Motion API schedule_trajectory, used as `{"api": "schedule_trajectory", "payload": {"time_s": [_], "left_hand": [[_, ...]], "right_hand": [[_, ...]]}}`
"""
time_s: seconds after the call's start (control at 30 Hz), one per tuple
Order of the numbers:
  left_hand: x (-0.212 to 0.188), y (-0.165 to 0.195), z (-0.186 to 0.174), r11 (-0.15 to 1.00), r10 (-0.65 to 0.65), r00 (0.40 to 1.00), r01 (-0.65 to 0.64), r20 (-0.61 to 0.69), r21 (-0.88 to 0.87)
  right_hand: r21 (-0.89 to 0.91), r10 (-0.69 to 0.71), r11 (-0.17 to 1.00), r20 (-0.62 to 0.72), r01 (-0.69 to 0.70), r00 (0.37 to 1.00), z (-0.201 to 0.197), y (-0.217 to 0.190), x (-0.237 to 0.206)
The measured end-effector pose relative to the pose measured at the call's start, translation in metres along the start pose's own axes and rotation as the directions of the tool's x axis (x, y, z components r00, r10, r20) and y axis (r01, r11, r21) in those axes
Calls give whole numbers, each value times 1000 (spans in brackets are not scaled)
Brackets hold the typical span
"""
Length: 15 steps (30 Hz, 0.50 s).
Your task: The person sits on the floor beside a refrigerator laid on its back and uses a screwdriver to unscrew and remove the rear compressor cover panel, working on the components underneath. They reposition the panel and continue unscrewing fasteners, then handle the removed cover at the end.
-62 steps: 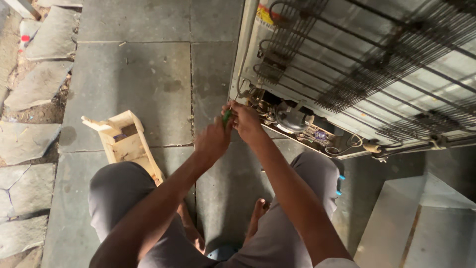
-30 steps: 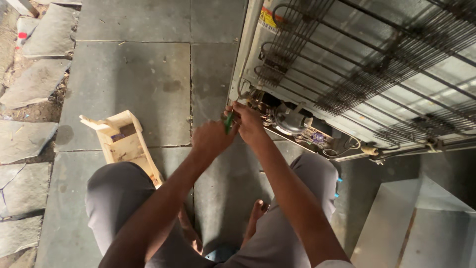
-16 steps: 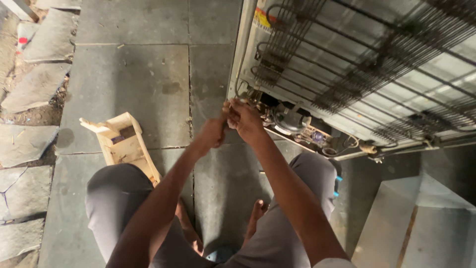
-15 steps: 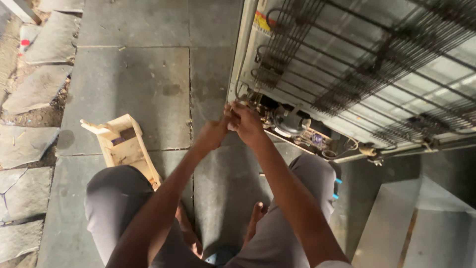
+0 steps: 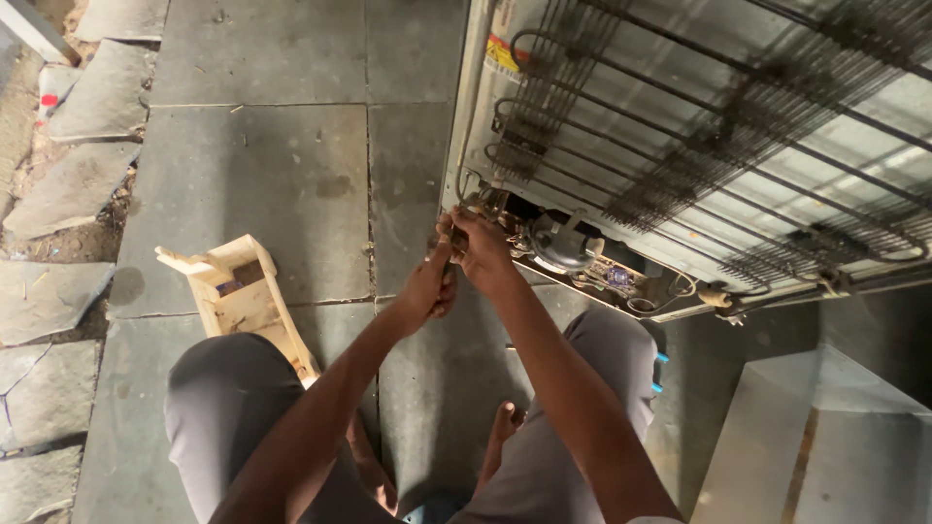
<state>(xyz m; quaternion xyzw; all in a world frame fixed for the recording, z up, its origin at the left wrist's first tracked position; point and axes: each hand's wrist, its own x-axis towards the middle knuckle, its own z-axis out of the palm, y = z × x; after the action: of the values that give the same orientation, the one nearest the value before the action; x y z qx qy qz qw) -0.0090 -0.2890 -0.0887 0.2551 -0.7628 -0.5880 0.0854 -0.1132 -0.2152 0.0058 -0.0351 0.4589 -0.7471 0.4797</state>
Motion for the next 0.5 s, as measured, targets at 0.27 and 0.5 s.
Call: {"api": "schedule_trajectory", "payload": {"time_s": [0.27, 0.5], "left_hand": [[-26, 45, -8, 717, -7, 996, 68, -91, 694], [-5, 31, -15, 805, -201, 974, 227, 108, -548]], "right_hand": [[44, -75, 996, -69, 78, 995, 7, 2, 2], [103, 92, 991, -61, -86, 994, 10, -8, -7]]}}
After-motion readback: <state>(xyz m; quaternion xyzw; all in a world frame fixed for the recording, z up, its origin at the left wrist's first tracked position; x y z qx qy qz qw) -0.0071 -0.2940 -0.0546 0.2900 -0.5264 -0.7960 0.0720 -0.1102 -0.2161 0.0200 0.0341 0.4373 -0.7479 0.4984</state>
